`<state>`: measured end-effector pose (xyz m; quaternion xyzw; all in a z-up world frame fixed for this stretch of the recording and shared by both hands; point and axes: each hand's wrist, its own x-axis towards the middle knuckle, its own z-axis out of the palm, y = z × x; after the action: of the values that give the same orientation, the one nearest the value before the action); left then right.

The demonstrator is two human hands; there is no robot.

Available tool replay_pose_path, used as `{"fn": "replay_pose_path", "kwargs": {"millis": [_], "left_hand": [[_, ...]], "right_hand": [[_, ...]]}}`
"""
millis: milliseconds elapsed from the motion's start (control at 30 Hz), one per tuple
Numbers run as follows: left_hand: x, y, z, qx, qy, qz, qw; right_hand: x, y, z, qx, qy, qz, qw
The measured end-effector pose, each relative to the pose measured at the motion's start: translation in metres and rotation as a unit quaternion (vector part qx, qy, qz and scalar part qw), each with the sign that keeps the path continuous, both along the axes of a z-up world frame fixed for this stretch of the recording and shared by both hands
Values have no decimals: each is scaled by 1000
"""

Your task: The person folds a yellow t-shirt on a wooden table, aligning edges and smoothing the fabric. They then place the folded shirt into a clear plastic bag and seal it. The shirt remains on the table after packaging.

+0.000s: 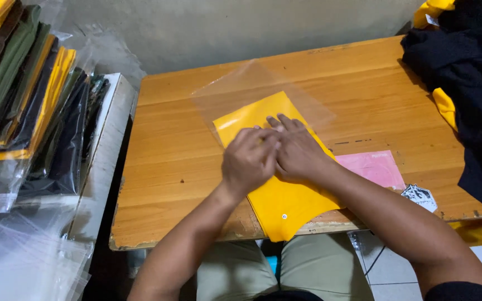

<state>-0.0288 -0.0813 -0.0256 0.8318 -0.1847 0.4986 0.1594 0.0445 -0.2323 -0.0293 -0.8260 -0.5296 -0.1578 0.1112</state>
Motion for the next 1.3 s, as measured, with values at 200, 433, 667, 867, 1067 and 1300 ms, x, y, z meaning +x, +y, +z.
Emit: {"fn": "replay_pose_path", "kwargs": {"millis": [200,433,667,867,1067,1300], "left_hand": [[-26,-53,6,33,-8,-66,997],[-28,-46,3,62,-2,-99,993],[-16,-22,0,88,-18,-3,996],[-24,-34,6,47,-38,-57,997],[-26,-48,-4,22,-30,-127,991],[-30,-36,5,-8,-128,-142,981]], "right_hand": [[3,4,2,-203,103,-124,966],[14,-5,-2,-96,81,-67,990],[18,-13,17,-9,82,-88,993],[54,-9,-36,12,-12,-53,998],[55,17,-31,-19,77,-24,997],[76,75,-30,-2,80,-52,995]]}}
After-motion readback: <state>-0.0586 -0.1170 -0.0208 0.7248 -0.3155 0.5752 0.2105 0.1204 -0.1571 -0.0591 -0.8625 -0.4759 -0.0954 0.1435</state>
